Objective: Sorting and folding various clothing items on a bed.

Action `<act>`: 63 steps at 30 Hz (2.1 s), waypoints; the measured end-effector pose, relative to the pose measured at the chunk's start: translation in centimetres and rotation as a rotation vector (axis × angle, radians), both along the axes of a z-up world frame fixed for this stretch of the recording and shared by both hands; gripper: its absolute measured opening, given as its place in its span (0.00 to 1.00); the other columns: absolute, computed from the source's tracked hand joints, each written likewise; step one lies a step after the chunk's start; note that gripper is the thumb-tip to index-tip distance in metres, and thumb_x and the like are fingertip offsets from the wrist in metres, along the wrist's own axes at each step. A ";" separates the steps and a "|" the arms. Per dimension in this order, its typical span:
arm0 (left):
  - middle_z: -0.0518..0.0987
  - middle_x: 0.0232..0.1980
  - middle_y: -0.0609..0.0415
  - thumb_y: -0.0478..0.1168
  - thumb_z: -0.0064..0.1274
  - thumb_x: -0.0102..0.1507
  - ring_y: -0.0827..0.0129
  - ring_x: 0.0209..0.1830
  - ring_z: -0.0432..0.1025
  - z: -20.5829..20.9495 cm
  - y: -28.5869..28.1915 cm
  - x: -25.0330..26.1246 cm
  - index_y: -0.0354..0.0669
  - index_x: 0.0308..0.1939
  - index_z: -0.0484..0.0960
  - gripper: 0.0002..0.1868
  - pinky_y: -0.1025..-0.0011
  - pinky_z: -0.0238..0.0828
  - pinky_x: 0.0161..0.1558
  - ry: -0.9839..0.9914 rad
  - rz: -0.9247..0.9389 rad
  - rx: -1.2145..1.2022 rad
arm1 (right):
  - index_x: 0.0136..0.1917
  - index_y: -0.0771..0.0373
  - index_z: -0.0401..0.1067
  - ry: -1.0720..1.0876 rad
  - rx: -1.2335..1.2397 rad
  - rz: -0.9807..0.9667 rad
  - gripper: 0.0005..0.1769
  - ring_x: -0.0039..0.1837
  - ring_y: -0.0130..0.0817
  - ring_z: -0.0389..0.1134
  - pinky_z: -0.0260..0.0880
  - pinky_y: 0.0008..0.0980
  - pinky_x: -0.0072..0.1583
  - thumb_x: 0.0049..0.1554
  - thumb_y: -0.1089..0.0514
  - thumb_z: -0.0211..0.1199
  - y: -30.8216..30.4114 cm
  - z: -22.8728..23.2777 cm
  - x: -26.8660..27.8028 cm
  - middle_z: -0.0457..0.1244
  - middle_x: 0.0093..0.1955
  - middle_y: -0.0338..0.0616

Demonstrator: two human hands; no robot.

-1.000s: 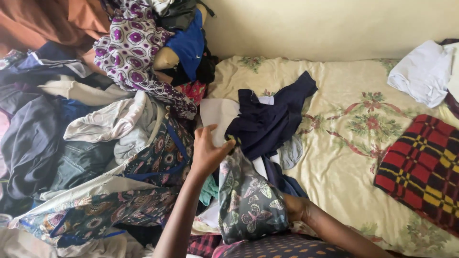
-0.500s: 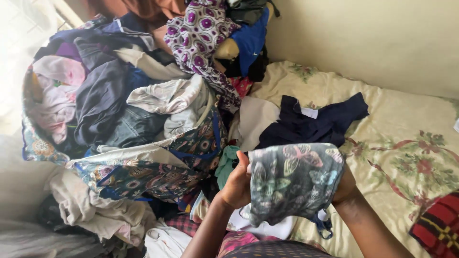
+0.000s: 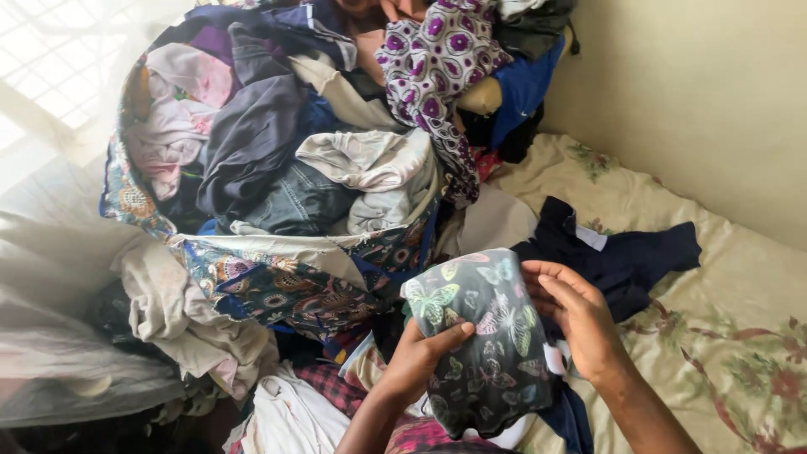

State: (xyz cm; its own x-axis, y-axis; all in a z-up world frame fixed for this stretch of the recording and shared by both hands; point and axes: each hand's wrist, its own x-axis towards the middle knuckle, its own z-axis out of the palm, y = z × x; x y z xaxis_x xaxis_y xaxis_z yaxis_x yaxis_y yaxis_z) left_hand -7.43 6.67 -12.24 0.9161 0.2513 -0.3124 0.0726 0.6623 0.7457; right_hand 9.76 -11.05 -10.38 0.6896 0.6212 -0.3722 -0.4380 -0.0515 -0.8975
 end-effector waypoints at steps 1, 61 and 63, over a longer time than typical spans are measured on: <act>0.83 0.44 0.54 0.33 0.61 0.61 0.70 0.42 0.77 0.6 0.7 -0.4 0.33 0.53 0.81 0.16 0.70 0.76 0.46 0.004 0.047 -0.003 | 0.66 0.68 0.71 -0.159 0.021 -0.050 0.25 0.62 0.36 0.68 0.67 0.36 0.63 0.62 0.49 0.55 0.9 1.4 -1.1 0.68 0.60 0.48; 0.71 0.65 0.33 0.49 0.49 0.81 0.54 0.68 0.67 -2.7 24.8 -0.7 0.23 0.65 0.71 0.26 0.58 0.61 0.70 -0.175 0.343 1.554 | 0.60 0.66 0.72 -0.774 -0.685 0.166 0.22 0.54 0.42 0.72 0.75 0.38 0.55 0.54 0.74 0.53 -12.7 -21.6 -10.5 0.67 0.60 0.50; 0.72 0.64 0.37 0.45 0.50 0.79 0.57 0.68 0.67 -2.1 20.0 -1.9 0.28 0.62 0.73 0.19 0.60 0.61 0.73 -0.182 0.398 1.664 | 0.63 0.62 0.71 -0.552 -0.858 0.143 0.24 0.50 0.45 0.72 0.75 0.39 0.52 0.54 0.72 0.53 -15.7 -18.4 -10.9 0.67 0.59 0.44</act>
State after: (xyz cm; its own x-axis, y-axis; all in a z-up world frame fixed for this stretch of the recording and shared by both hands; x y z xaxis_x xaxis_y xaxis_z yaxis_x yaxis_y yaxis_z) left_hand -9.28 26.69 -14.38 0.7136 0.3751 0.5916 -0.0485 -0.8160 0.5759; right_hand -1.16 -26.79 -28.83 0.8396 0.3851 -0.3831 0.0844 -0.7892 -0.6083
